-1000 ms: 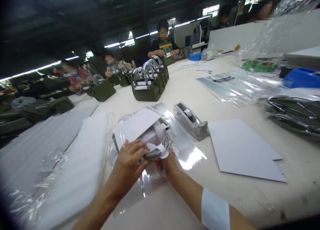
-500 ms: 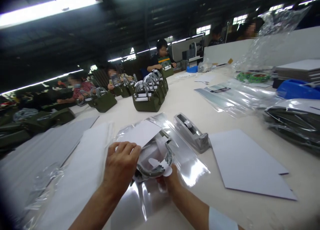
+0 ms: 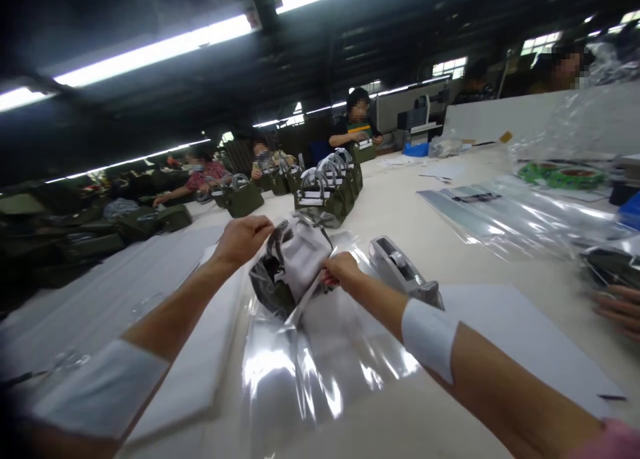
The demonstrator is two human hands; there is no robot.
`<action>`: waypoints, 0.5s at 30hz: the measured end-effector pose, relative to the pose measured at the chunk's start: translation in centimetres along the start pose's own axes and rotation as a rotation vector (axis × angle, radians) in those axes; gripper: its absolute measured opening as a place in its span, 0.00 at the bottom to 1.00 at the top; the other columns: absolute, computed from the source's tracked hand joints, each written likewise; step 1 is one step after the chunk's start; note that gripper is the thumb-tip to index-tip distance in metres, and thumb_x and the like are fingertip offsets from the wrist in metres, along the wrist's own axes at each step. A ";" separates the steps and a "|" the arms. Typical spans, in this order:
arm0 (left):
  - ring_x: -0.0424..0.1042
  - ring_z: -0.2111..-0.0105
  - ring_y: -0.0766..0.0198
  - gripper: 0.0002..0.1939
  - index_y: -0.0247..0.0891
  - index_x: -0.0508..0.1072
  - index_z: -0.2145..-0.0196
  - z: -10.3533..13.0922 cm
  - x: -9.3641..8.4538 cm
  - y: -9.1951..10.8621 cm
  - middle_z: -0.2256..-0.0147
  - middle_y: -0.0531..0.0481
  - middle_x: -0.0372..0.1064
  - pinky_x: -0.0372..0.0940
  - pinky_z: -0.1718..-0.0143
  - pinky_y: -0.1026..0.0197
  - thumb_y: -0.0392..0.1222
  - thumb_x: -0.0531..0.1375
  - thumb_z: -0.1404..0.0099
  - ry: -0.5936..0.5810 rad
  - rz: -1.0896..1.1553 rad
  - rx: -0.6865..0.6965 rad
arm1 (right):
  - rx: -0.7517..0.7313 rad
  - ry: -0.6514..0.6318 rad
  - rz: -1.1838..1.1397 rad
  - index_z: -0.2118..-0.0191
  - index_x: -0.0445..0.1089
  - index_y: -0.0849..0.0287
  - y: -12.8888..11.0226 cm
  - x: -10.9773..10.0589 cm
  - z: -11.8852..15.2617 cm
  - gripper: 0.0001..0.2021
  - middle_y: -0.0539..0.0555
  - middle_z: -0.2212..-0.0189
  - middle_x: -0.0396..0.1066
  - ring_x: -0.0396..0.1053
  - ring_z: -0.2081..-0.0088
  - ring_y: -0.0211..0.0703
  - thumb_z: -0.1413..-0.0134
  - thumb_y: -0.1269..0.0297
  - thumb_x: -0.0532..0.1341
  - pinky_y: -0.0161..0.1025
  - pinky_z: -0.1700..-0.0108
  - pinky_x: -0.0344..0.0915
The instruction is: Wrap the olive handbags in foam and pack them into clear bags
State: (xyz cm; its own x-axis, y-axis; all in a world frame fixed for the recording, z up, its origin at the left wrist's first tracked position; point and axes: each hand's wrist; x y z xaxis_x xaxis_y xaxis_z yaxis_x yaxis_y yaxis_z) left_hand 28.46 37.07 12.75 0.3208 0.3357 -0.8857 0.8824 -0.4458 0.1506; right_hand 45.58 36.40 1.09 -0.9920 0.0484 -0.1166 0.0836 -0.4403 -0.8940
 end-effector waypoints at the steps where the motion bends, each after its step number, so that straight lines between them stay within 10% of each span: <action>1: 0.67 0.72 0.64 0.08 0.39 0.72 0.74 -1.1 -0.5 -0.7 0.75 0.51 0.68 0.59 0.69 0.65 0.41 0.54 0.42 0.017 0.018 -0.041 | -0.010 -0.004 0.061 0.61 0.65 0.66 -2.0 -0.1 -0.2 0.11 0.51 0.70 0.66 0.65 0.73 0.31 0.42 0.62 0.55 0.31 0.72 0.65; 9: 0.64 0.81 0.69 0.06 0.36 0.70 0.75 -4.5 -8.0 -3.2 0.81 0.53 0.65 0.61 0.77 0.67 0.40 0.55 0.47 0.208 0.237 -0.317 | -0.296 0.075 0.492 0.69 0.66 0.70 -16.0 -3.3 5.3 0.09 0.48 0.78 0.64 0.57 0.81 0.23 0.45 0.67 0.57 0.23 0.80 0.53; 15: 0.63 0.83 0.70 0.03 0.34 0.67 0.78 -4.8 -12.0 -1.6 0.81 0.52 0.64 0.62 0.79 0.66 0.35 0.56 0.49 0.263 0.405 -0.361 | -0.489 0.142 0.694 0.70 0.68 0.77 -22.0 -6.6 11.1 0.17 0.50 0.80 0.68 0.47 0.87 0.15 0.53 0.61 0.60 0.26 0.80 0.37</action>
State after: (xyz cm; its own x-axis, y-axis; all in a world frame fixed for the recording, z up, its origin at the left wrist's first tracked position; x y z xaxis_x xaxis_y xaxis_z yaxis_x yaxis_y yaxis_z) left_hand 24.87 37.76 25.26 0.6898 0.4124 -0.5951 0.7183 -0.2869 0.6338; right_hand 49.27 35.84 26.30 -0.6829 0.0370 -0.7295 0.7304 0.0223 -0.6826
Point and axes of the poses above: each hand's wrist, its own z-axis away from the middle knuckle, its own x-axis out of the palm, y = z × x
